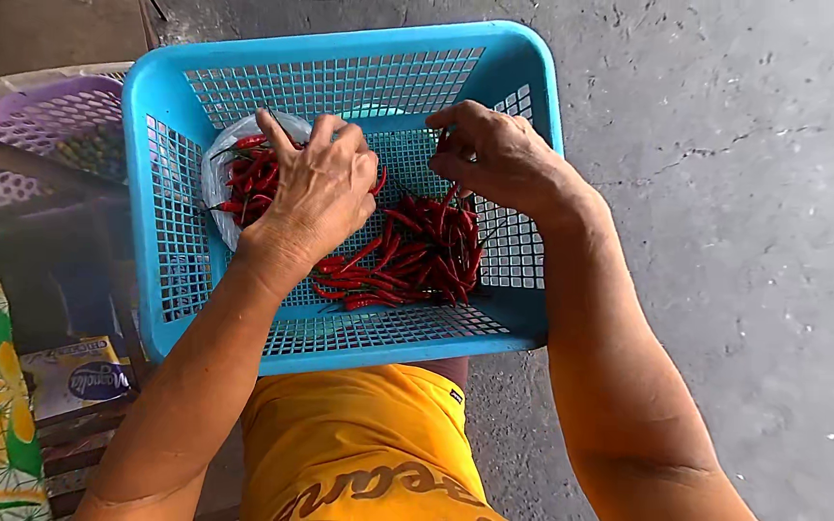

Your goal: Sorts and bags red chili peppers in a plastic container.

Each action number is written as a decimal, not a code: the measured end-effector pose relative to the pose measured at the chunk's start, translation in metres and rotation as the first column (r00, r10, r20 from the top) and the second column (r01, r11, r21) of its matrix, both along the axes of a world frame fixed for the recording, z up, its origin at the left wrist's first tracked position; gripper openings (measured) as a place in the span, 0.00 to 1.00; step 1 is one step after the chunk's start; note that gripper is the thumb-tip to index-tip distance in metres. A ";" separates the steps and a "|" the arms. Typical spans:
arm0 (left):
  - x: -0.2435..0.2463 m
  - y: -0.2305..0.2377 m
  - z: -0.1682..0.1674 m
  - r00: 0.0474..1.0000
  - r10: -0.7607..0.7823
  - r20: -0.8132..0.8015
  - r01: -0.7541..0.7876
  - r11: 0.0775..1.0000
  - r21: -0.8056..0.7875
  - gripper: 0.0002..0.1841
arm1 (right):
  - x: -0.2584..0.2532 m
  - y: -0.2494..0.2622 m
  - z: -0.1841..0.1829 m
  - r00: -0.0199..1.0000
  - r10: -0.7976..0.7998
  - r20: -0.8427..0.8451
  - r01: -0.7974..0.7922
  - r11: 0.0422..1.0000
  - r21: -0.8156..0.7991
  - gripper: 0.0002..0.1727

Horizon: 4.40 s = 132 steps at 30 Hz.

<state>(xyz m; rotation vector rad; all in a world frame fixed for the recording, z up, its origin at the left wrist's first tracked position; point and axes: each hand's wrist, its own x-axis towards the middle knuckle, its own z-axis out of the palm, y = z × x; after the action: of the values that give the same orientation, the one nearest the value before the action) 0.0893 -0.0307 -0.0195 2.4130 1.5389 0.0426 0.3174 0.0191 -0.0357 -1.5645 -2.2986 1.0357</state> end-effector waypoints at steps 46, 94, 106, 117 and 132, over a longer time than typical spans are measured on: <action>0.009 0.001 -0.001 0.960 0.173 0.219 -0.202 0.973 0.115 0.17 | 0.001 0.001 0.006 0.769 -0.030 -0.639 -0.083 0.986 -0.147 0.19; -0.063 0.003 0.043 0.923 0.384 0.005 -0.383 0.923 -0.038 0.28 | -0.004 -0.006 -0.008 0.986 0.063 0.154 -0.087 0.984 0.155 0.10; 0.017 -0.013 0.032 0.984 -0.164 -0.065 0.143 0.957 -0.254 0.08 | -0.016 0.004 -0.009 0.926 0.108 0.363 -0.078 0.992 -0.095 0.11; 0.002 -0.040 0.007 0.905 -0.178 -0.386 0.186 0.982 -0.018 0.09 | -0.020 0.002 -0.006 0.906 0.085 0.416 -0.036 0.992 -0.125 0.14; -0.017 -0.050 0.011 0.965 -0.186 -0.183 0.194 0.981 0.026 0.06 | -0.022 -0.001 -0.004 0.901 0.070 0.428 -0.024 0.994 -0.111 0.14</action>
<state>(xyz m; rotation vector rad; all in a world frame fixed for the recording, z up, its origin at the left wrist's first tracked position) 0.0725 -0.0802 -0.0081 2.6513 1.3808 -0.1879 0.2953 0.0181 -0.0398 -1.9579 -2.6104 0.9003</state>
